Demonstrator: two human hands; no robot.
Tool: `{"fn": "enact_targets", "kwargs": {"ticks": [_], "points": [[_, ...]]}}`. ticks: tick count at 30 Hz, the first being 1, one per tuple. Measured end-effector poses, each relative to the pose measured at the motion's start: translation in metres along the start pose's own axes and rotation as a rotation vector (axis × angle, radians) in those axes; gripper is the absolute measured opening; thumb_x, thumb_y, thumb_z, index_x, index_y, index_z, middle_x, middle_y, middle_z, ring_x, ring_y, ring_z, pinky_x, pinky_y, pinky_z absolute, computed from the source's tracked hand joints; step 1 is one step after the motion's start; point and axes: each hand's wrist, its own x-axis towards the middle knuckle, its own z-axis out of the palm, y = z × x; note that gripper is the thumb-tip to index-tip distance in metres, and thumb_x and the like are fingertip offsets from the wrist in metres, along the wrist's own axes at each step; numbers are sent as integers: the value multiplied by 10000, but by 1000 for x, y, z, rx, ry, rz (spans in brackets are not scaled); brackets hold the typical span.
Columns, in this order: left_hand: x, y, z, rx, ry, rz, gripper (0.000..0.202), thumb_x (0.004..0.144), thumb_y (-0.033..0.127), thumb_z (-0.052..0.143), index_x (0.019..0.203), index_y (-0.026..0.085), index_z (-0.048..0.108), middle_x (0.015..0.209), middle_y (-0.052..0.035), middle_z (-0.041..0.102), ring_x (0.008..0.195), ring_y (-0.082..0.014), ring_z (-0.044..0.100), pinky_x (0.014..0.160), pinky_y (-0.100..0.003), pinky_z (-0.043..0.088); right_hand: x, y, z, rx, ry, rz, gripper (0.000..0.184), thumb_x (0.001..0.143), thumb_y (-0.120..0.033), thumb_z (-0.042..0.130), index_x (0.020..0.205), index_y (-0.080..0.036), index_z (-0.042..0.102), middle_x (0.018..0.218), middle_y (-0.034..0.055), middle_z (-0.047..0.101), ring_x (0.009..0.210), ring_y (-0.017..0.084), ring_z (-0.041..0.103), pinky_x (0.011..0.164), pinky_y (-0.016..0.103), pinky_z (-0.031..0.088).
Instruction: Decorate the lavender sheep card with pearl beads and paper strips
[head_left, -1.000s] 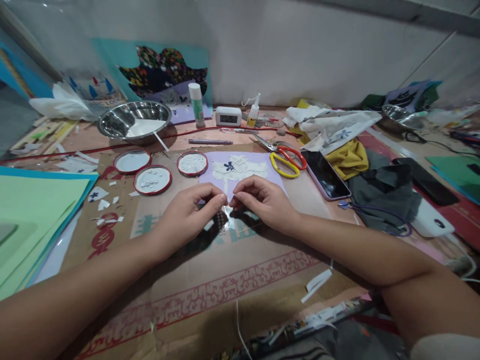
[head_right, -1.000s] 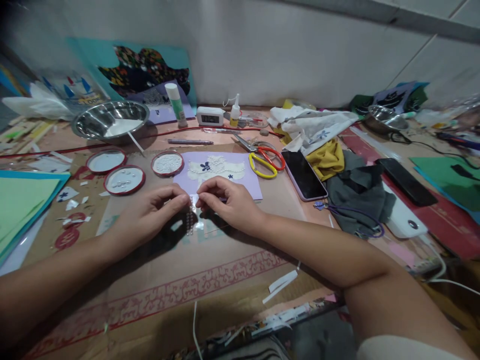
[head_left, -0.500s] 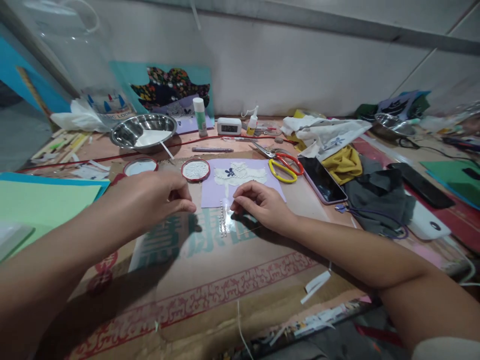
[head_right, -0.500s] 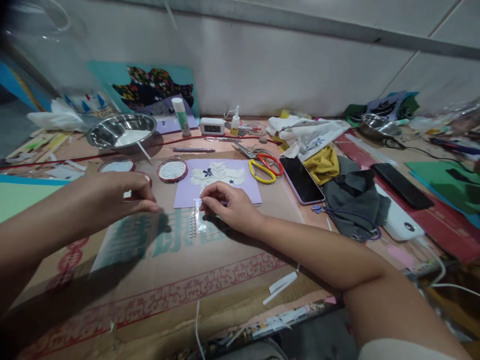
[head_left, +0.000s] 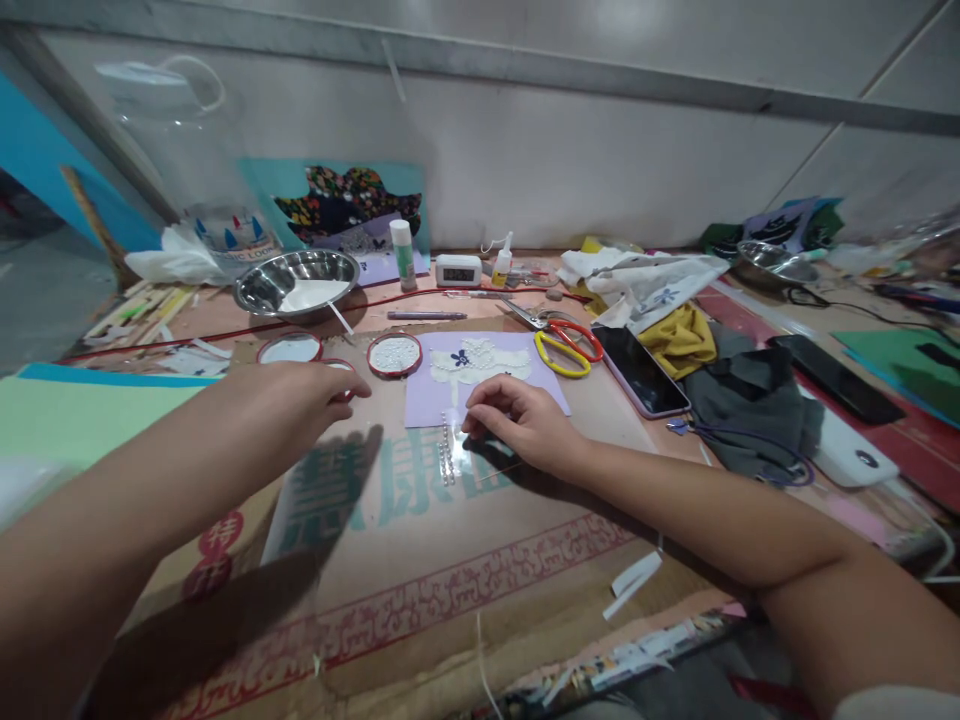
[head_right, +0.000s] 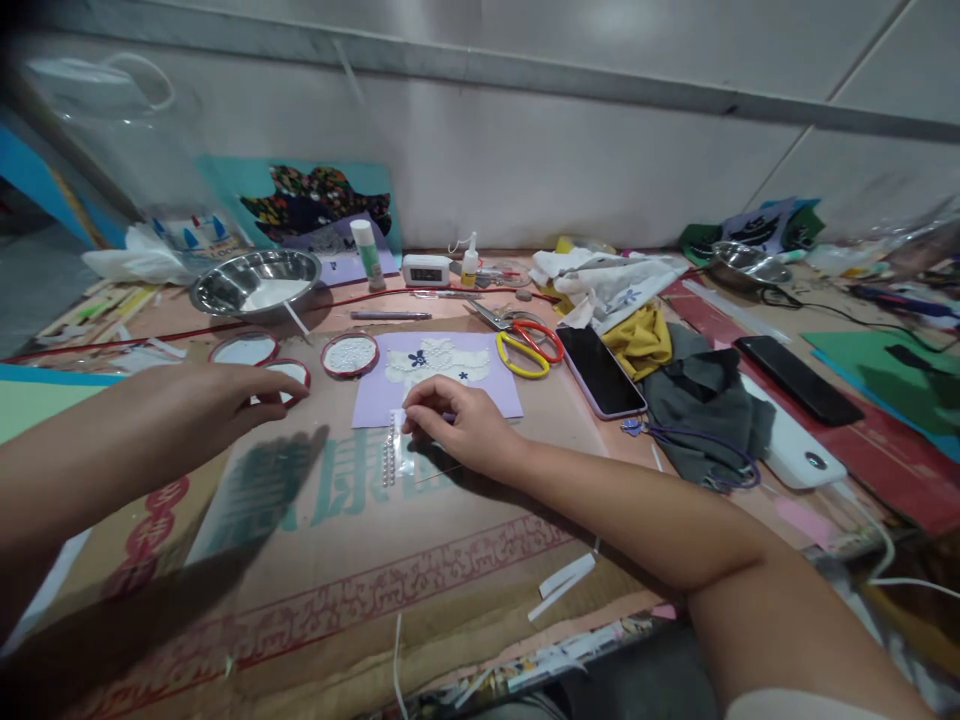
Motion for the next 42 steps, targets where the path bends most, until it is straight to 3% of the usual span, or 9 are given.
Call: {"fn": "enact_targets", "kwargs": {"ticks": [2,4,6,10,16,26,34,42], "points": [[2,8,1,201,-64,11,176,906,341,623,831,219,725,656,-9,657,541,-154,488,574,-261,227,0,-1,0,-7,-1,-10,161,917,-335,624,939,-185,570,786,13,705,702,119,677,696,283,562],[5,15,6,265,-82,23,273,936,422,583,823,216,724,680,-29,676,572,-173,521,568,-268,242,0,-2,1,-13,2,-21,147,921,-325,618,934,-186,571,783,12,703,692,118,675,690,282,558],[8,20,19,132,-63,63,324,950,465,552,839,219,731,769,-46,715,666,-193,587,587,-273,311,-2,-4,2,-20,5,-29,126,925,-307,612,936,-187,575,785,10,699,686,118,672,684,277,553],[10,31,54,-292,-10,104,240,943,401,592,984,218,742,973,-48,741,871,-194,656,758,-286,462,-6,-8,4,-41,-13,-52,80,931,-271,597,933,-192,578,789,-1,675,682,115,652,670,266,538],[3,40,83,-596,-34,154,144,935,280,618,950,194,732,933,-36,728,874,-163,656,818,-279,499,-7,-10,5,-83,-65,-66,62,916,-238,600,936,-201,554,758,-26,611,662,109,603,641,250,499],[9,37,83,-582,-23,147,151,937,235,571,866,185,695,864,1,703,811,-133,628,782,-247,474,-3,-4,3,-33,-129,-72,50,982,-232,517,999,-192,543,738,-23,621,662,105,606,634,241,491],[7,45,84,-566,-50,69,139,875,202,559,793,180,670,775,28,673,739,-125,594,708,-229,451,-1,-3,5,-172,-73,-150,39,916,-198,604,947,-198,580,833,-15,632,701,96,623,658,234,506],[9,43,84,-638,-113,5,178,876,241,542,799,190,694,791,18,693,742,-144,611,704,-254,473,0,-5,5,-102,-80,-52,47,909,-191,596,943,-186,565,780,-25,618,669,92,612,622,221,496]]}}
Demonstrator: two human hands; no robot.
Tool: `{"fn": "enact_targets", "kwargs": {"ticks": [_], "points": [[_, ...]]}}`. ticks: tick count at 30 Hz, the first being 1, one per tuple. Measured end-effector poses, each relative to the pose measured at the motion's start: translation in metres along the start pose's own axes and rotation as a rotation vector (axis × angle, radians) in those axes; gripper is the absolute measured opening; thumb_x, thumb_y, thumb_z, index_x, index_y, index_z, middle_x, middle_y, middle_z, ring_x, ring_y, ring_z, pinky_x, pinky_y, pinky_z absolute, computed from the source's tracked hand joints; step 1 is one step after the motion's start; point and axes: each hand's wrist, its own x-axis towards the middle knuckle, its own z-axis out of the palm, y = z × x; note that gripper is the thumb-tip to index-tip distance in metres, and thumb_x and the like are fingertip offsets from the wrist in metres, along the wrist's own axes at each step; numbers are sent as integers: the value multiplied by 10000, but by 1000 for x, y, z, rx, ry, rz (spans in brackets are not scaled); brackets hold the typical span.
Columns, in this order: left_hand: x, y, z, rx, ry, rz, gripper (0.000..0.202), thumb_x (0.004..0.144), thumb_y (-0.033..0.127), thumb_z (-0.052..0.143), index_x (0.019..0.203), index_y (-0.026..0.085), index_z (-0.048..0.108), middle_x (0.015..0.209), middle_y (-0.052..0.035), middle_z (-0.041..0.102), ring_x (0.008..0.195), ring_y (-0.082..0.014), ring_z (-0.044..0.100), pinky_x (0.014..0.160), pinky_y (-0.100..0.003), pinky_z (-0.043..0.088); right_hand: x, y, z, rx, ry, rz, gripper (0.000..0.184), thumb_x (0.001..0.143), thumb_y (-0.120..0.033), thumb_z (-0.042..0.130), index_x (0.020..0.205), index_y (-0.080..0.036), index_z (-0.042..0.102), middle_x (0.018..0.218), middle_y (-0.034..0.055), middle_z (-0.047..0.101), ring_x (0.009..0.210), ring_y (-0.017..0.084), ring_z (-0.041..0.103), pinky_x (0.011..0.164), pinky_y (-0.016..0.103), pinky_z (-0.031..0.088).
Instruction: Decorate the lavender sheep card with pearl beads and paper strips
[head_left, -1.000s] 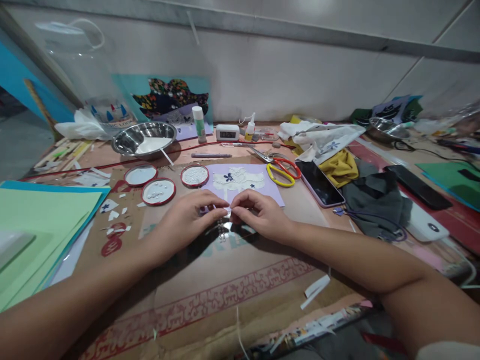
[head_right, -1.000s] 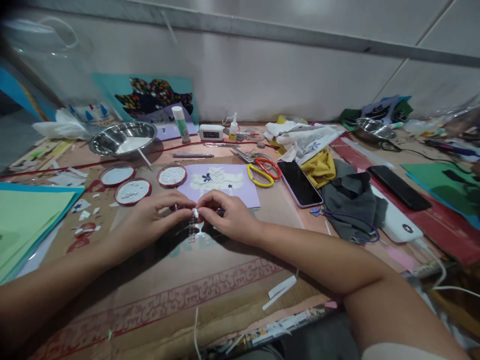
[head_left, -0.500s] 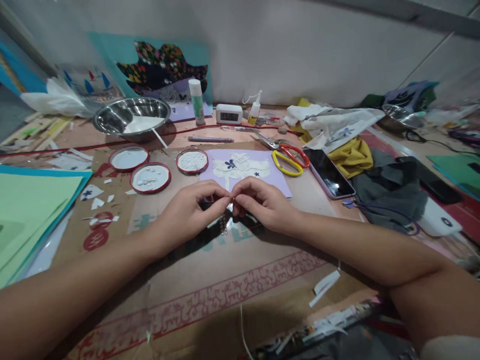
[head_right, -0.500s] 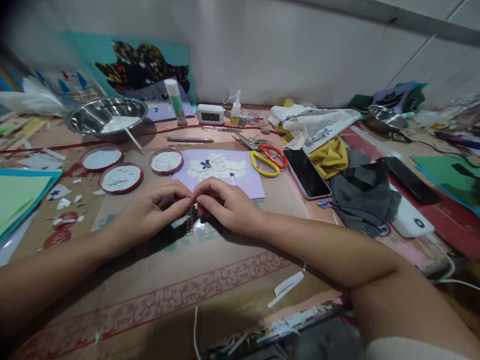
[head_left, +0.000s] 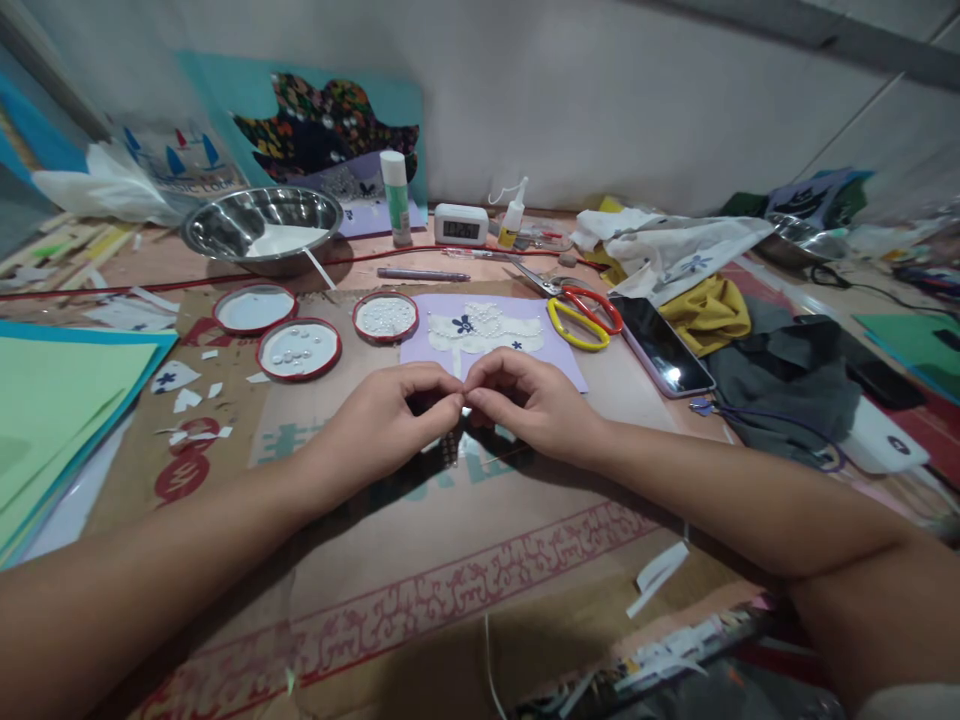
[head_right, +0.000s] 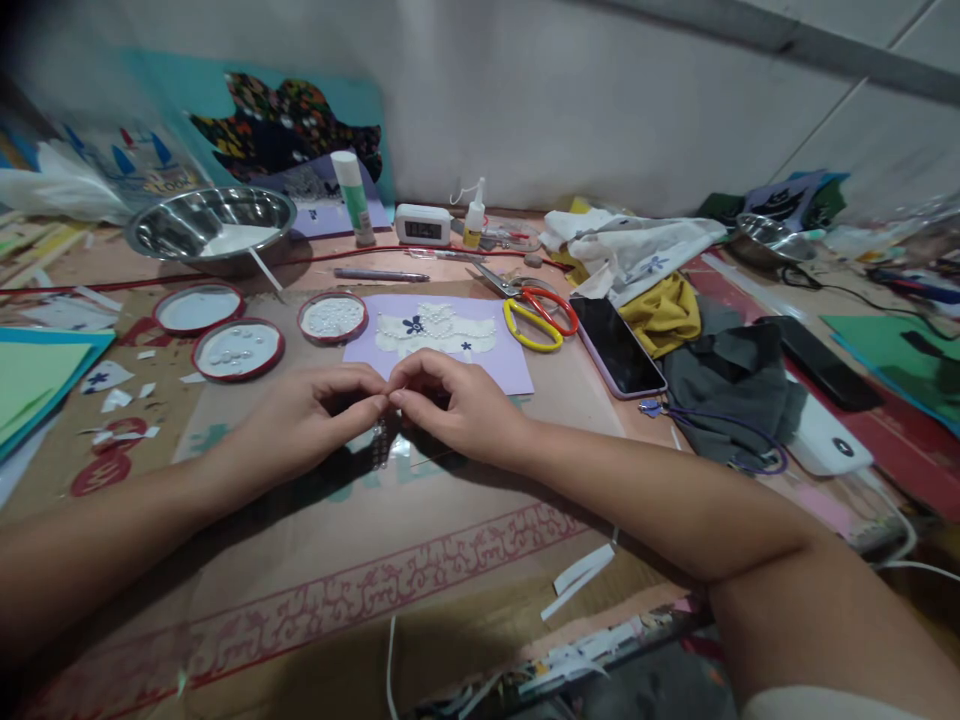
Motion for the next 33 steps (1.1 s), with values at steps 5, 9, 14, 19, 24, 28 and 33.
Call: {"fn": "enact_targets", "kwargs": {"ticks": [5,9,14,19,24,28,33], "points": [[0,-3,-2,-41,-30,-3,212,906,297,532,831,200,706,825,0,714,775,-169,635,749,-295,501,1,-1,-1,119,-12,51,46,914,-188,589,934,-182,548,718,-38,599,634,86,597,605,213,492],[1,-6,-2,-67,-43,-16,240,924,371,556,859,202,714,839,-12,726,766,-173,640,772,-316,515,2,1,-1,161,-15,65,47,922,-198,590,936,-188,546,712,-40,605,626,87,595,604,216,493],[1,-4,-2,-83,-46,6,255,948,377,549,866,207,720,856,-6,729,775,-161,642,783,-299,512,1,2,-2,180,-18,67,51,953,-244,571,954,-193,567,713,-31,629,639,100,605,623,235,511],[1,-4,-3,-32,13,28,243,946,343,541,847,208,717,860,-3,719,774,-161,633,790,-299,512,-1,3,-2,60,46,-15,100,895,-217,655,981,-190,611,790,-18,663,705,107,641,673,242,530],[2,-6,-2,48,35,85,228,944,351,560,877,205,723,853,3,716,779,-156,631,760,-275,499,0,-1,-5,-263,112,-151,29,882,-183,660,908,-177,671,840,5,714,755,114,650,699,236,514],[3,-11,-5,147,35,141,243,958,370,542,942,198,712,927,-23,716,860,-180,641,819,-307,491,2,-1,-6,-343,115,-186,41,892,-177,638,898,-166,676,826,10,718,724,105,638,669,228,501],[5,-21,-15,398,-17,235,317,916,387,567,1140,175,641,1111,-99,662,1063,-267,585,945,-424,446,-6,-1,-5,-198,63,-128,48,912,-212,611,932,-172,627,790,-7,668,645,82,608,594,208,496]]}}
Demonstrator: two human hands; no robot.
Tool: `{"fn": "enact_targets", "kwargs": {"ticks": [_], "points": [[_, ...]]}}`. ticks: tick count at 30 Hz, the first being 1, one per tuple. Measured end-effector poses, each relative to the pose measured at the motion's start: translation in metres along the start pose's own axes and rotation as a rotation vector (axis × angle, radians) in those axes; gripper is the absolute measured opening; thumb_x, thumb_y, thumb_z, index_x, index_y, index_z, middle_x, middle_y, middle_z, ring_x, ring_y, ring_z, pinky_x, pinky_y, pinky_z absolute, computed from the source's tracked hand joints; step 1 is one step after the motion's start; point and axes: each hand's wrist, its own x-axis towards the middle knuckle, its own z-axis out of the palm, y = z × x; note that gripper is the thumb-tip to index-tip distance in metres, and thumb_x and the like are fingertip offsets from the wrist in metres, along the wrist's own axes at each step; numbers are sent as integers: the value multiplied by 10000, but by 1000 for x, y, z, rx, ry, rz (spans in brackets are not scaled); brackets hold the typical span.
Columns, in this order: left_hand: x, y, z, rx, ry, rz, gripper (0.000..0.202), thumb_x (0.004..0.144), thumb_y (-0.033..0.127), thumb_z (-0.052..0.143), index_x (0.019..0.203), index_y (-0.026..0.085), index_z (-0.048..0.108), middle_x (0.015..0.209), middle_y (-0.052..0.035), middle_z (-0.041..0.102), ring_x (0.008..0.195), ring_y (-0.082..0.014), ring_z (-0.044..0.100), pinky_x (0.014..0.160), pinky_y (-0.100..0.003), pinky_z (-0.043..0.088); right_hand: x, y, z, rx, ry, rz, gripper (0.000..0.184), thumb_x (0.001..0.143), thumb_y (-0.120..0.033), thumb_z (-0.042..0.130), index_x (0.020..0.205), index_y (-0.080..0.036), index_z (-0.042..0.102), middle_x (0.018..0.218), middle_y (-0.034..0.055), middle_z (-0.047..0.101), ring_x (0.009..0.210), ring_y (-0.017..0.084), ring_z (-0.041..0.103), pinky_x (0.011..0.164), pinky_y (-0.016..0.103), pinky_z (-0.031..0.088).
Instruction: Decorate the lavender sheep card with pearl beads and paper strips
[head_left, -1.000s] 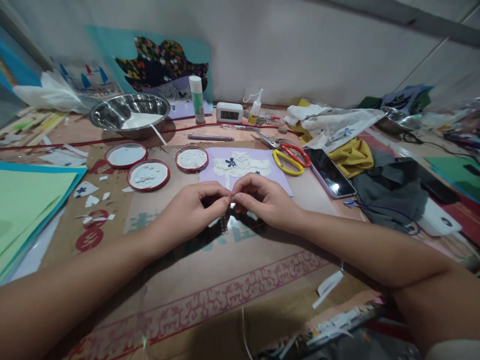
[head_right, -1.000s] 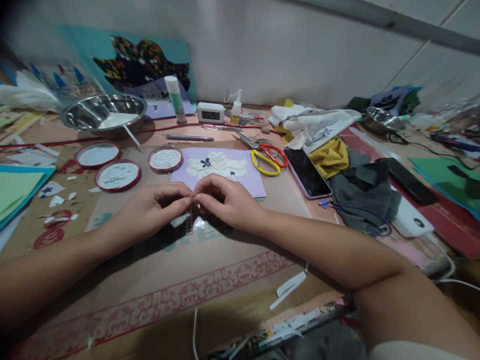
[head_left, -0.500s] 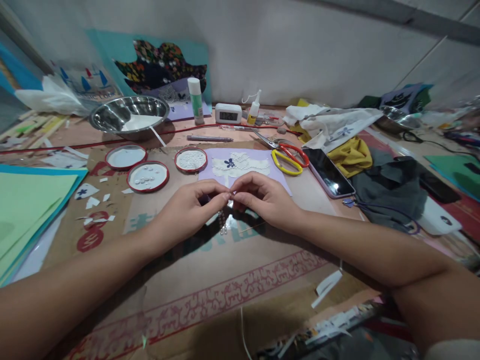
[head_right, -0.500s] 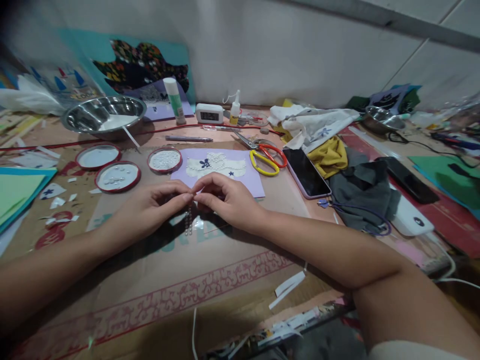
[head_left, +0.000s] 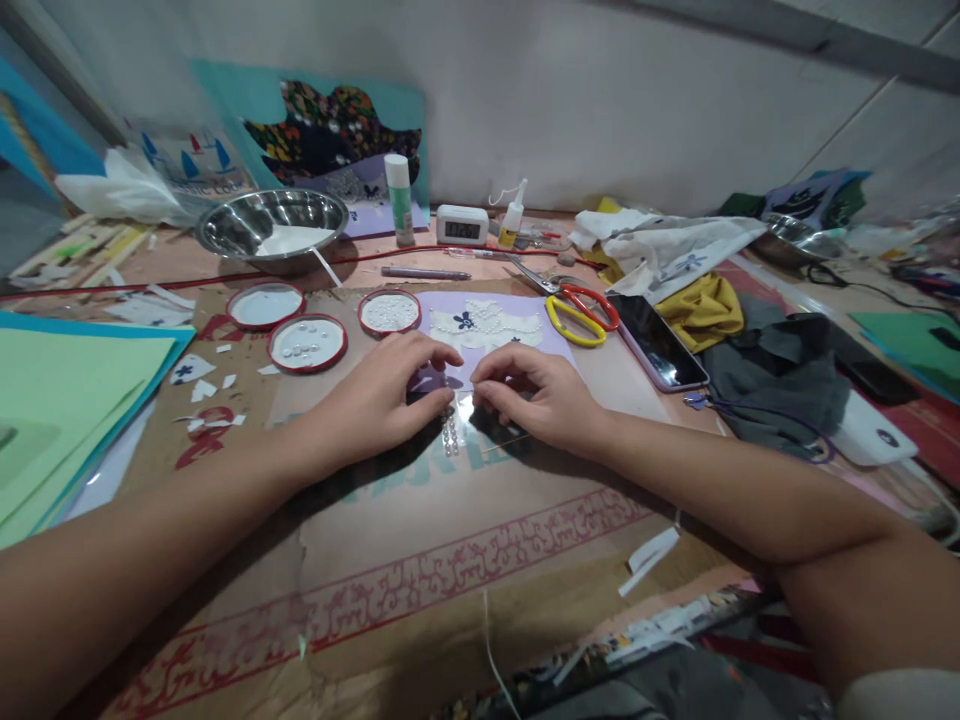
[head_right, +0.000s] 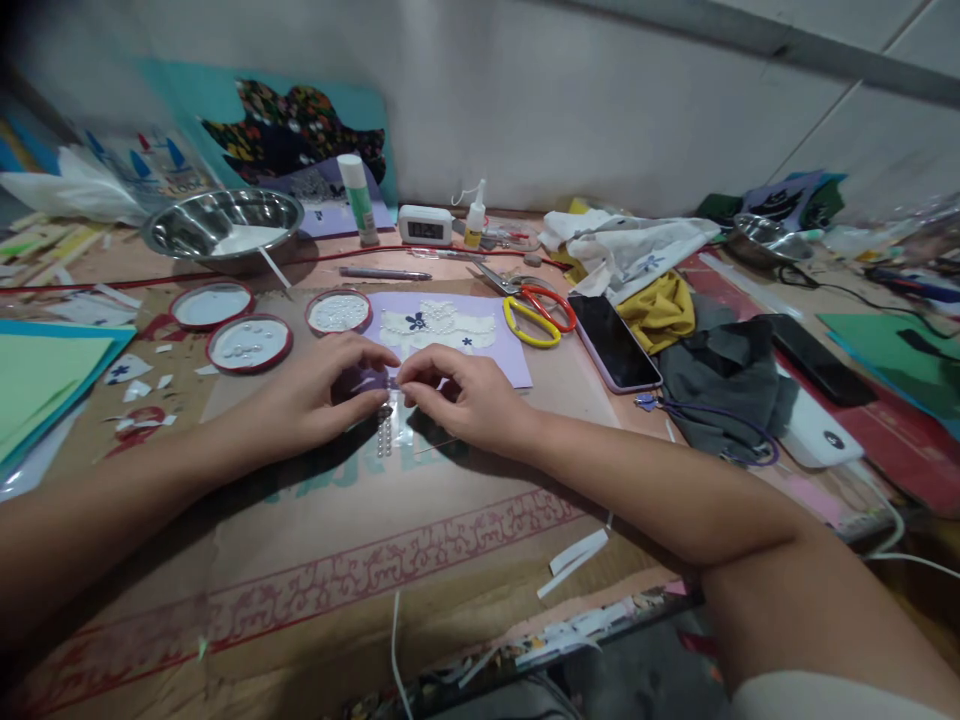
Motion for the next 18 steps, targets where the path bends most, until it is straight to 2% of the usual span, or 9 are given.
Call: {"fn": "enact_targets", "kwargs": {"ticks": [3,6,10,13,18], "points": [[-1,-6,-1,91,-86,31,277,895,392,570,1084,209,659,1093,-89,641,1076,-283,548,949,-450,424,-5,-1,-1,90,-113,61,52,925,-225,579,953,-183,591,760,-22,637,567,73,585,514,197,487],[-1,-8,0,138,-88,28,220,866,360,577,998,211,671,1053,-81,634,1042,-283,539,929,-452,416,-4,-2,-4,59,-189,89,43,918,-211,564,949,-186,580,713,-38,613,522,70,562,480,192,463],[-1,-9,0,174,-77,0,178,843,334,569,890,193,666,968,-83,632,968,-282,547,873,-440,415,1,2,-9,-168,-144,26,31,883,-183,586,906,-173,605,703,-27,607,571,82,542,527,207,436],[-2,-9,-5,186,-76,6,195,863,344,544,869,198,674,950,-80,631,953,-279,552,867,-436,409,2,5,-10,-235,-103,-2,51,899,-208,576,919,-174,609,724,-12,636,593,97,559,558,228,442],[-3,-12,-13,153,-116,79,335,847,435,597,1072,191,642,1103,-98,627,1087,-298,546,953,-438,410,-3,7,-8,-254,-68,-30,68,921,-205,563,974,-188,603,790,5,693,654,118,635,625,242,483]]}}
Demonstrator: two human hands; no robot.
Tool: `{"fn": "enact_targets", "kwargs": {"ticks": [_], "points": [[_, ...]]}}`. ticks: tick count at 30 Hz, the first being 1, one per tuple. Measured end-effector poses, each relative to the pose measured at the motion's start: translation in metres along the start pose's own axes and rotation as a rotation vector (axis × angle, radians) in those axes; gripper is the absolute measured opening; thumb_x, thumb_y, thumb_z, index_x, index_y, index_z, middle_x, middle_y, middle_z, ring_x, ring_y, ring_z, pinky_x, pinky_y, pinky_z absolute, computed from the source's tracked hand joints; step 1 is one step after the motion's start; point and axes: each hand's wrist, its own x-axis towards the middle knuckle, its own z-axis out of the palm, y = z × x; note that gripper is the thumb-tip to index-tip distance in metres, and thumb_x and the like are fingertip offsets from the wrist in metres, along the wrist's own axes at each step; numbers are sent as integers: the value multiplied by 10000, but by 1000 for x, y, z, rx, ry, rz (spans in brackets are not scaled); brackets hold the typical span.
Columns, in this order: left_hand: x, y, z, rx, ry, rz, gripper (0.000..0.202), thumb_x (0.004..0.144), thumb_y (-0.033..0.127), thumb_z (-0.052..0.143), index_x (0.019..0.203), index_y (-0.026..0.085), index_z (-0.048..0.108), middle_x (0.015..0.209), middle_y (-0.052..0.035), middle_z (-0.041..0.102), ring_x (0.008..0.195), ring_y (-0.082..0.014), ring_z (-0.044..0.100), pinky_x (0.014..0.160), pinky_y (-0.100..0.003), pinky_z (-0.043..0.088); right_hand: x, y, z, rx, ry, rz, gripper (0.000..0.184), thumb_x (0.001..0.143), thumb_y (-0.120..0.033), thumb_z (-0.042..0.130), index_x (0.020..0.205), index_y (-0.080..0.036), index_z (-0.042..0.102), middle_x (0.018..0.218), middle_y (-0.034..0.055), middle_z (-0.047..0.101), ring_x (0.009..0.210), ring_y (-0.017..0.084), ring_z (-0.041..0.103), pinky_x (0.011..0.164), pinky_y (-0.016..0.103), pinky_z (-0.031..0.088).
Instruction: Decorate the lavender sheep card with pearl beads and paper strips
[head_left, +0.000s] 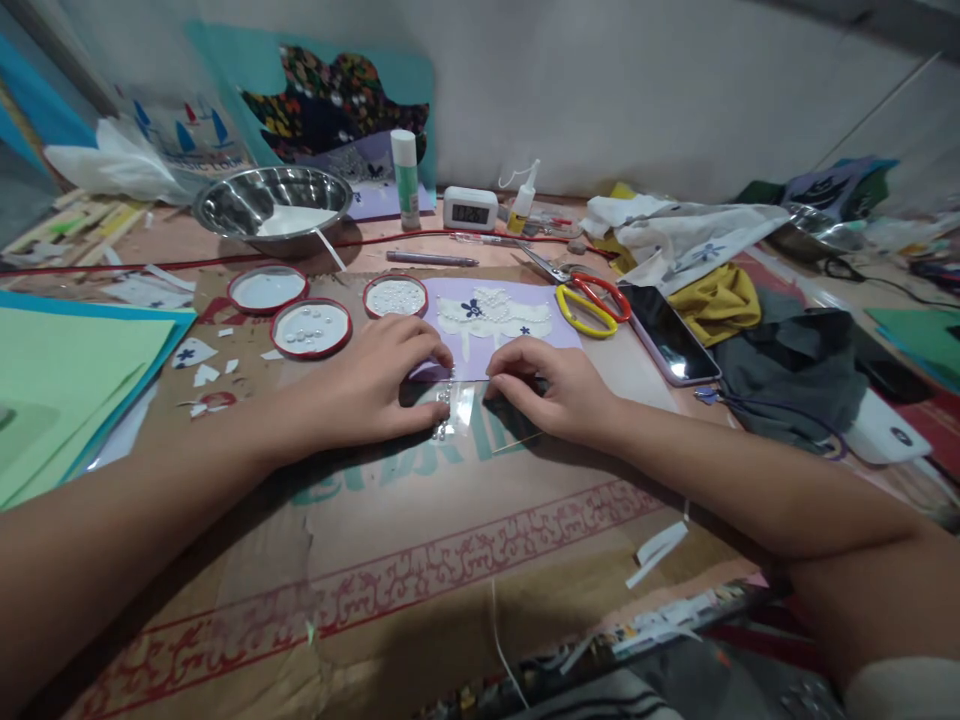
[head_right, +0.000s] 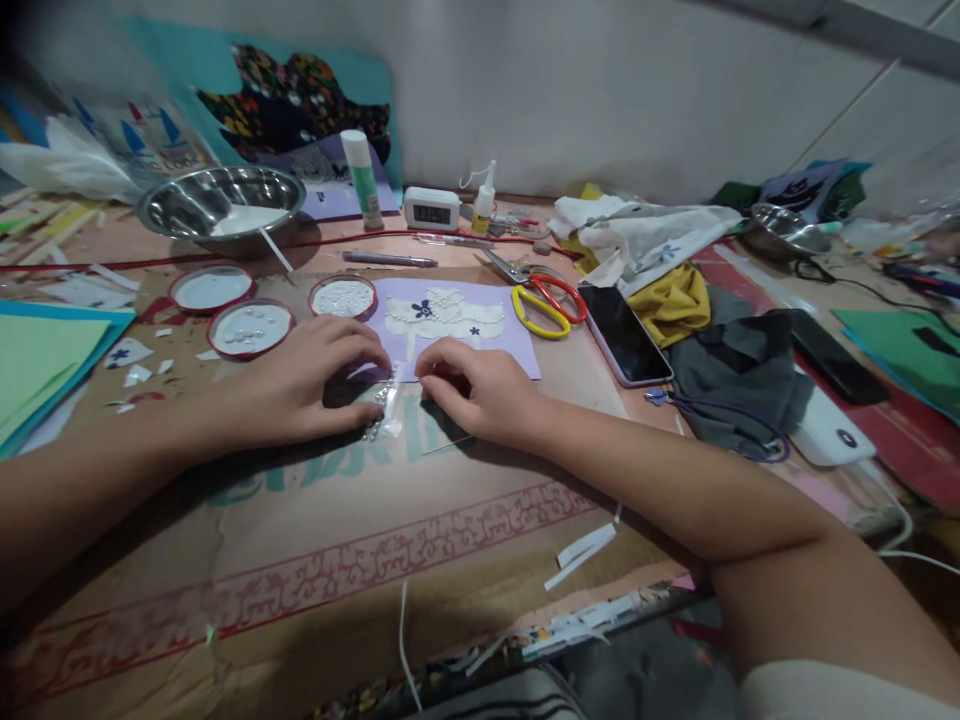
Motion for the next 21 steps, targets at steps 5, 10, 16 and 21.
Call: {"fn": "enact_targets", "kwargs": {"ticks": [5,10,16,21], "points": [[-1,2,4,70,-38,-32,415,846,544,591,1054,187,628,1119,-120,618,1120,-328,529,965,-473,414,0,0,1,-123,-18,-19,77,921,-210,579,975,-191,630,876,27,728,718,133,655,661,248,486],[-2,10,9,130,-9,-58,466,836,517,590,1160,183,590,1162,-138,593,1141,-339,516,978,-485,417,1,1,1,-89,-20,-3,84,927,-223,578,979,-188,634,895,34,734,742,137,665,677,251,495],[-6,16,7,211,-43,-78,471,813,546,581,1086,162,590,1114,-149,589,1089,-353,531,946,-511,438,2,-2,-1,-114,-134,-98,116,941,-204,562,999,-187,661,948,53,750,834,163,684,725,272,509],[-8,15,7,268,-26,-106,459,838,525,559,1079,137,594,1124,-180,587,1112,-375,532,967,-530,436,3,2,1,-114,-134,-125,134,950,-200,571,1039,-184,669,993,66,756,889,179,693,779,298,528]]}}
